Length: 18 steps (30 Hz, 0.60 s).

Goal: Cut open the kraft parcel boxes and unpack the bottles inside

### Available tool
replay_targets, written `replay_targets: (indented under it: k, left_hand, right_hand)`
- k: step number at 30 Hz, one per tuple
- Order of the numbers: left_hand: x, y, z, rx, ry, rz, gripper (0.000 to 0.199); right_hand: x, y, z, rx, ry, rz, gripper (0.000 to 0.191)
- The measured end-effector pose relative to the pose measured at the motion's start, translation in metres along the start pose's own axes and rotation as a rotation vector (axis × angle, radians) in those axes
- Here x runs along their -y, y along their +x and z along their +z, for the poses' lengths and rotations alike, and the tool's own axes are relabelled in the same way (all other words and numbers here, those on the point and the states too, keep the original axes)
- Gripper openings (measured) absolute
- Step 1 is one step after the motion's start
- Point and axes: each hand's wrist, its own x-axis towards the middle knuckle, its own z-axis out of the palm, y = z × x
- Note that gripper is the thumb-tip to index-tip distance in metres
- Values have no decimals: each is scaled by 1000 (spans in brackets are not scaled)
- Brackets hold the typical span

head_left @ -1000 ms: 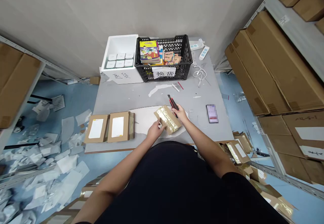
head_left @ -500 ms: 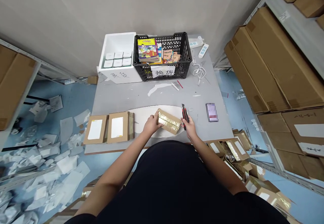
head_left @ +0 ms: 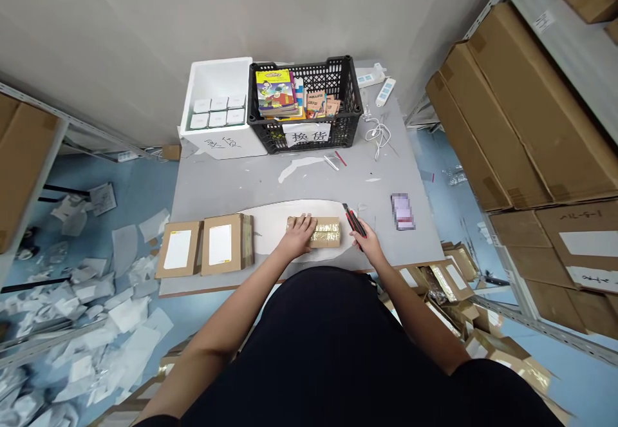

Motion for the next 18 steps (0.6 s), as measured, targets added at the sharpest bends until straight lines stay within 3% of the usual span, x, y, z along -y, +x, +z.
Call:
replay_targets:
  k: [8, 18]
  left_hand:
    - [2, 13, 5, 36, -50, 53, 106]
    - [4, 15, 3, 39, -98, 70, 104]
  right_hand:
    - [-24, -51, -14, 126, -62, 142, 71]
    - [-24, -46, -13, 134, -198, 103, 64]
